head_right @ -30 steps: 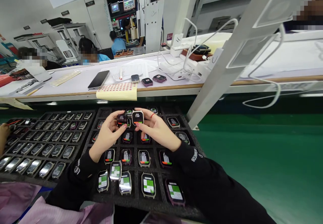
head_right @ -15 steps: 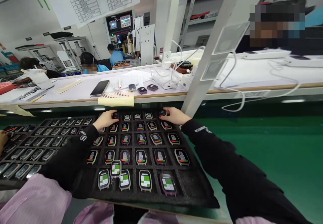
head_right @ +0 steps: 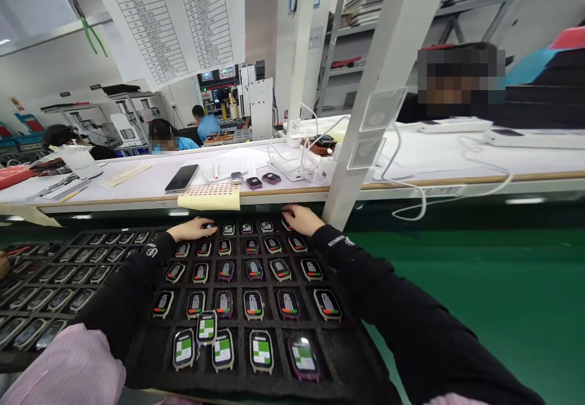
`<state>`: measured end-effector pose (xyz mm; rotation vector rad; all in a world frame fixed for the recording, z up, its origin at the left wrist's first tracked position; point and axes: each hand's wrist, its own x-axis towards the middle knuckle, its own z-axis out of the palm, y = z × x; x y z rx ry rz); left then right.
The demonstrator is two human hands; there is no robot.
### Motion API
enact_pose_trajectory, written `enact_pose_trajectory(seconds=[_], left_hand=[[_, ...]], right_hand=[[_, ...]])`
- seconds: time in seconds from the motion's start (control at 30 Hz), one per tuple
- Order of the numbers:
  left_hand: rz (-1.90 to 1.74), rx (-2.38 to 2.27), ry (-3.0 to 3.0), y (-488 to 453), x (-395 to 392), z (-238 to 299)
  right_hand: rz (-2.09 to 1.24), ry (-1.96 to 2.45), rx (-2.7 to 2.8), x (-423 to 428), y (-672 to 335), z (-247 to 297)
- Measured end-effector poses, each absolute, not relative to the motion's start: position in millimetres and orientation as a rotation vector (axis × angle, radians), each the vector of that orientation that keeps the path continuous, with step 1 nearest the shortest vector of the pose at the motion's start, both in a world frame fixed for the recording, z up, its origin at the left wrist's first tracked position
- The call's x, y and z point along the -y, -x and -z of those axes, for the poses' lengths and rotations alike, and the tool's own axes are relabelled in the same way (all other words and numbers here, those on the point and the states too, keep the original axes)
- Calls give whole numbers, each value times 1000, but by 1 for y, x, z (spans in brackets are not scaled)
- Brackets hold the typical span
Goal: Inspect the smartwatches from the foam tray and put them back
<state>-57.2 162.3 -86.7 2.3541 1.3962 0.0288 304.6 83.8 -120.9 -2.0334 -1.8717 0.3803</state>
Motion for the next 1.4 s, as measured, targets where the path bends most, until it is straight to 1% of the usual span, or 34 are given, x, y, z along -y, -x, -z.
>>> enact_pose_trajectory(seconds=[0.17, 0.27, 0.5, 0.6, 0.73, 0.9, 1.07, 1.23, 1.3, 1.4], left_hand=[[-159, -1450, -2418, 36, -170, 89], [-233, -1397, -2469, 19, -169, 93], [-255, -1368, -2478, -7, -165, 116], [-290, -1350, -2412, -7, -168, 118], [-382, -1280, -2258, -3, -164, 115], [-548, -1256, -2018, -2, -156, 113], [-631, -1228, -1670, -3, -146, 99], [-615, -1023, -1417, 6, -114, 68], [-577, -928, -1370, 14, -100, 54], [-552, -825, -1362, 28, -86, 33]], right_hand=[[-450, 1964, 2012, -97, -279, 120], [-456, 1986, 2054, -109, -267, 122], [-500, 2021, 2079, -123, -261, 120], [-556, 1980, 2033, -120, -265, 120], [-711, 1910, 1906, -114, -269, 121], [-938, 1837, 1558, -110, -262, 119], [-1247, 1611, 1213, -90, -241, 106], [-1592, 1316, 1090, -52, -215, 80], [-1664, 1200, 1090, -36, -206, 67], [-1659, 1050, 1104, -19, -194, 47]])
